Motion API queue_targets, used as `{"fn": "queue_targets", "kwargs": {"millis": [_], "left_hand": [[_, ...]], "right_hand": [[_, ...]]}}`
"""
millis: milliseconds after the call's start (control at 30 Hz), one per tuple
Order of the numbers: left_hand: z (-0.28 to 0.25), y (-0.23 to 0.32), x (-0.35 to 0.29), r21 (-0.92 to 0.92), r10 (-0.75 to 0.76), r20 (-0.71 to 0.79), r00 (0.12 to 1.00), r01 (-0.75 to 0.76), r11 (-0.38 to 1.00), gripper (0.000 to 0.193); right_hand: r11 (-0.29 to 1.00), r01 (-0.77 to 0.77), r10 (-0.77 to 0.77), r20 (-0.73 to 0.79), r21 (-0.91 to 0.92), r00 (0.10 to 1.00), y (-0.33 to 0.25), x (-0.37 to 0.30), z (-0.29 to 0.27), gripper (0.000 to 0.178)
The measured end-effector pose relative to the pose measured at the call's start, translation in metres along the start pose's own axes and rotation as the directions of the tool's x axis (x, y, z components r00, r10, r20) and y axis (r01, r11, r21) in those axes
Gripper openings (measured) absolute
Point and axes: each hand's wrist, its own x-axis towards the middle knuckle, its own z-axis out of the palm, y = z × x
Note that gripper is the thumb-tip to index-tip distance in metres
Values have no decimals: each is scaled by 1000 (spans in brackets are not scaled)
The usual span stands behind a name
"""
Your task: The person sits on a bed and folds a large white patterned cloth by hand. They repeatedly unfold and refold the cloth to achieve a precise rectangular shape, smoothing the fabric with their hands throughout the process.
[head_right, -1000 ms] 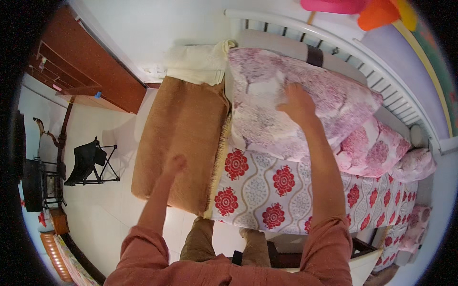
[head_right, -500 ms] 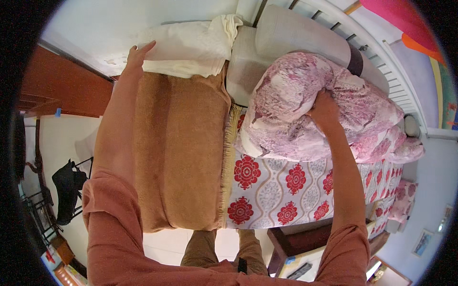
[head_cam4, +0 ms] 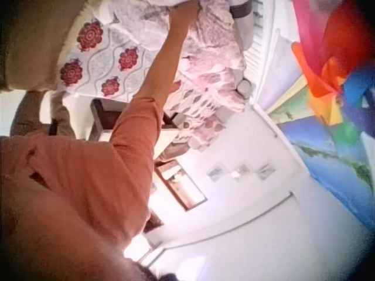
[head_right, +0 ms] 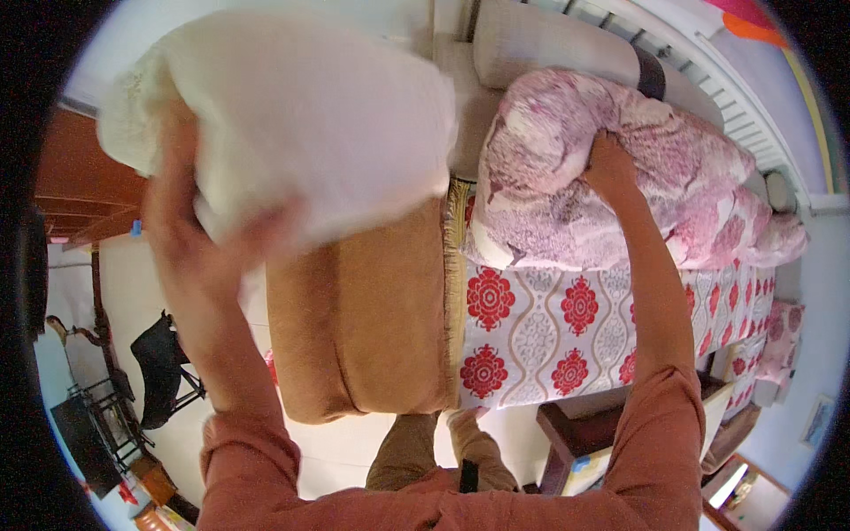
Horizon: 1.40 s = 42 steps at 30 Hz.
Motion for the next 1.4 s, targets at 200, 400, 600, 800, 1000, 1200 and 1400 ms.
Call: {"fn": "queue_targets", "kwargs": {"millis": [200, 400, 600, 800, 1000, 1200, 1400], "left_hand": [[136, -13, -263, 272, -303, 589, 749, 169, 947, 59], [158, -142, -481, 584, -711, 583, 394, 405, 703, 63], [103, -120, -436, 637, -831, -70, 552, 666, 389, 61], [98, -181, -443, 255, -789, -344, 509, 859, 443, 115], [144, -149, -380, -125, -994, 98, 40, 992, 28, 97], [199, -38, -287, -243, -837, 370, 404, 911, 333, 69], [294, 42, -223, -382, -610, 433, 663, 748, 542, 59]], "right_hand": [[730, 153, 101, -326, 666, 940, -7, -89, -13, 33], [-50, -564, 277, 554, 824, 785, 39, -330, 145, 34], [572, -558, 273, 502, 601, 821, 38, -475, 228, 96], [650, -553, 275, 517, 521, 810, 14, -453, 275, 116], [227, -634, 208, 600, 739, 773, -9, -442, 226, 62], [-167, -491, 313, 518, 855, 796, 119, -436, 27, 48], [-105, -254, 693, 254, 961, 675, 302, -527, -60, 50]]}}
